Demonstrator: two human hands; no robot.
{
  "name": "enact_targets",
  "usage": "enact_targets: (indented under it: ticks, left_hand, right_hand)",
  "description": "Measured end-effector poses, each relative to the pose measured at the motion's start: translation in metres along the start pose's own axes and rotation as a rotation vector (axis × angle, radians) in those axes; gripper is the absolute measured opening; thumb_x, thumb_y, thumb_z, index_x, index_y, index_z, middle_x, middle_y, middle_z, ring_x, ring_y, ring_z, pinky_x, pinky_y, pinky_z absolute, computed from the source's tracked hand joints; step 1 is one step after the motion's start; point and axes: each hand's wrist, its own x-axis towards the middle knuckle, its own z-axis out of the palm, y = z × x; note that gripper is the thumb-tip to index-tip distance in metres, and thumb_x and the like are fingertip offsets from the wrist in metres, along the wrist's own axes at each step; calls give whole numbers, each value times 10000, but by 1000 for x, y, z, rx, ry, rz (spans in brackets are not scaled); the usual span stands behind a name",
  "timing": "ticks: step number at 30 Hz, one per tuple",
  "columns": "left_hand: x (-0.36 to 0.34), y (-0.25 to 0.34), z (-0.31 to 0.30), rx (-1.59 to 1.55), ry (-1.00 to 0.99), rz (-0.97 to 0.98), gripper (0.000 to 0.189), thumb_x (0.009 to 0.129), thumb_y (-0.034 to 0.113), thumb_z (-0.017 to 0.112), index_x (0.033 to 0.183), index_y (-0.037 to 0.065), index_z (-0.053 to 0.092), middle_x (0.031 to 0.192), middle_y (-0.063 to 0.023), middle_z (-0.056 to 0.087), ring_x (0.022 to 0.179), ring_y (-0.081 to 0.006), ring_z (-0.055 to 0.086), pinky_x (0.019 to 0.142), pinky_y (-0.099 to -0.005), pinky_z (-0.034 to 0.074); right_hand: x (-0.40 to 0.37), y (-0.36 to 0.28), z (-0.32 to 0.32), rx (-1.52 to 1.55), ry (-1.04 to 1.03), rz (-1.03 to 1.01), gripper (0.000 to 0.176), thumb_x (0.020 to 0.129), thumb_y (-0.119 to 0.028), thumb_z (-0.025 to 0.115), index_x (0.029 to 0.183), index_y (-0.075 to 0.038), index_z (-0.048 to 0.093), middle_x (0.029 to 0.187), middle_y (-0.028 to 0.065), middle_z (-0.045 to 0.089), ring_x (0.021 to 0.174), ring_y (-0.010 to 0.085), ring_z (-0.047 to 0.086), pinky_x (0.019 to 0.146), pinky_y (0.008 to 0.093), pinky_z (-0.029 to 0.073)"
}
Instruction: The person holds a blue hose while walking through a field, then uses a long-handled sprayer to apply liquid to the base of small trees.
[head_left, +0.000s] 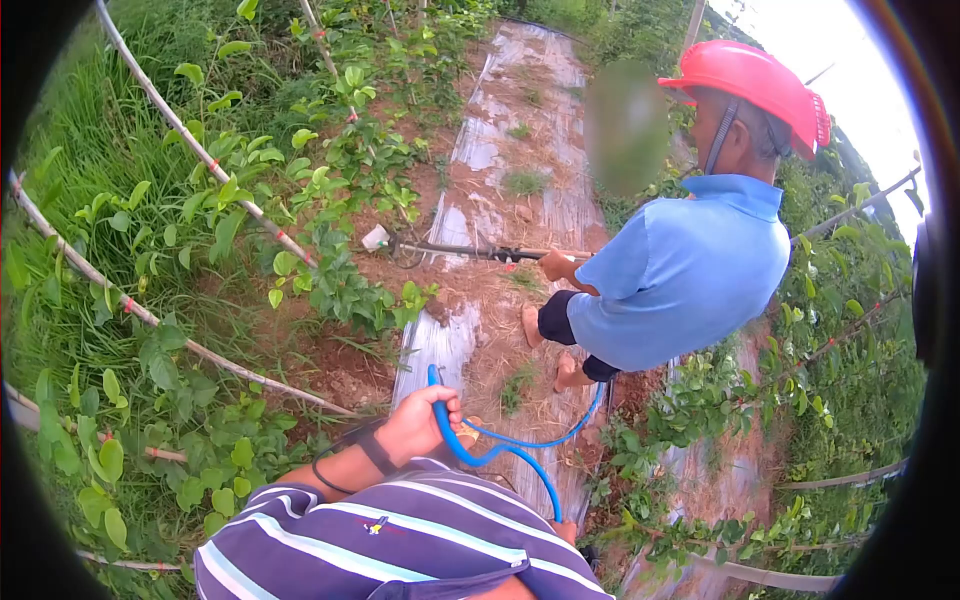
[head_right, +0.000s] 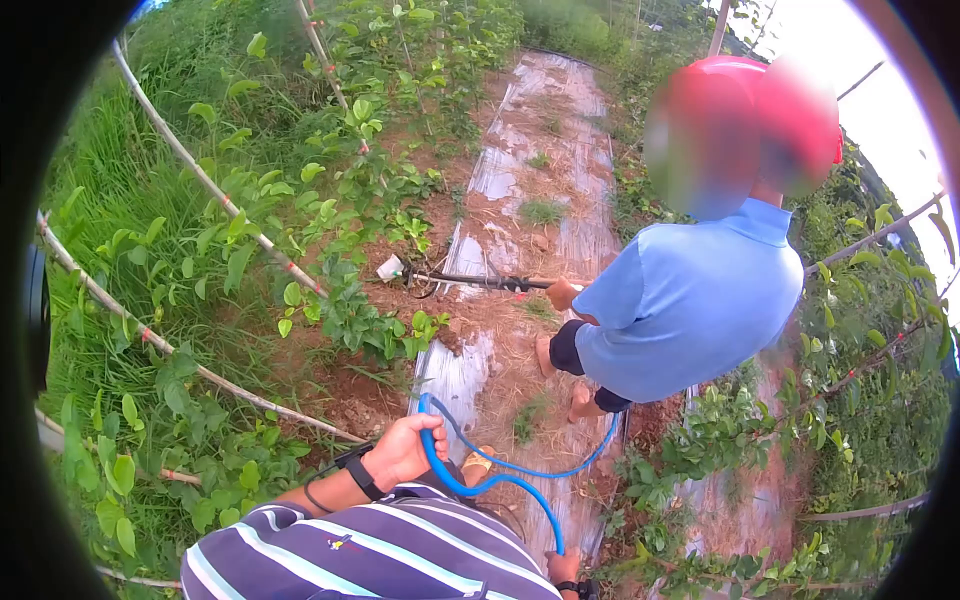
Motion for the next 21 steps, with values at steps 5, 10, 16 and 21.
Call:
enact_targets:
  ticks: [5, 10, 16, 21]
  left_hand:
    - [-11, -6, 4, -8, 1, -1, 132, 869, 151, 542, 773, 61, 523, 706, -53, 540, 657, -202, 497, 657, -347, 435]
    - [-14, -13, 11, -3, 33, -32, 140, 873, 158, 535, 767, 67, 523, 715, -52, 544, 662, -198, 503, 661, -349, 440]
    - [-17, -24, 24, 70, -103, -38, 98, 890, 166, 533, 850, 76, 532, 728, -43, 550, 672, -184, 523, 665, -344, 455]
    - [-18, -12, 37, 91, -148, -39, 80, 893, 160, 534, 882, 81, 528, 732, -42, 555, 681, -184, 541, 658, -352, 461]
  right_hand:
    - [-27, -7, -17, -7, -56, -27, 217, 669, -163, 755, 712, 21, 647, 590, 96, 613, 535, 196, 595, 521, 359, 464]
    - [-16, 30, -11, 101, -121, 20, 233, 684, -176, 747, 761, 32, 677, 613, 123, 629, 550, 210, 603, 548, 368, 471]
    - [-6, 40, 6, 0, -12, 59, 257, 673, -196, 717, 708, 48, 644, 606, 139, 626, 575, 201, 608, 570, 366, 468]
    - [-3, 60, 9, 15, -43, 8, 252, 677, -183, 714, 728, 54, 650, 606, 127, 621, 581, 190, 597, 585, 356, 467]
